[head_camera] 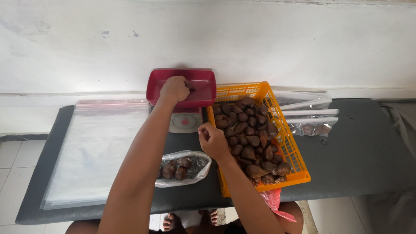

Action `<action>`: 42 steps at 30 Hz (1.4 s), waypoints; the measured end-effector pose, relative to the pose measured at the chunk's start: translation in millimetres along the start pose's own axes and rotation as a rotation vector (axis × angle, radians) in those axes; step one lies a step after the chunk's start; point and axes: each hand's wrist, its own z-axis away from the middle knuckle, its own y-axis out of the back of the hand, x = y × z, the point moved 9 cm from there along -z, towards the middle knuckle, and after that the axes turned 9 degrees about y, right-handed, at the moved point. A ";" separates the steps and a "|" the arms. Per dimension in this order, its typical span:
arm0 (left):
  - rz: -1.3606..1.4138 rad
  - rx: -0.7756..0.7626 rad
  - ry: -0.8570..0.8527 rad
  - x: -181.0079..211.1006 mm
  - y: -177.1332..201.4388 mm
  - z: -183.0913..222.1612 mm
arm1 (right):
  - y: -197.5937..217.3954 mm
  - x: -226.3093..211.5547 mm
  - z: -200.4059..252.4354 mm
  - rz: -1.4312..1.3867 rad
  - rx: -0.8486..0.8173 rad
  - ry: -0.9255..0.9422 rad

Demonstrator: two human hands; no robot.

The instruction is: Weighing snake fruits on a manual scale and then placing the weighed portions into plastic zip-lock bags.

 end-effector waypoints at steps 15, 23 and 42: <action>-0.116 0.089 -0.088 10.2 -11.3 -9.6 | -1.5 1.8 0.6 -0.014 -0.009 -0.024; 0.345 0.423 -0.323 28.7 71.3 115.5 | -0.5 2.0 -0.2 -0.027 -0.031 -0.049; -0.231 0.477 -0.283 -95.5 -143.6 288.2 | 3.1 -14.8 -1.2 0.056 -0.139 -0.021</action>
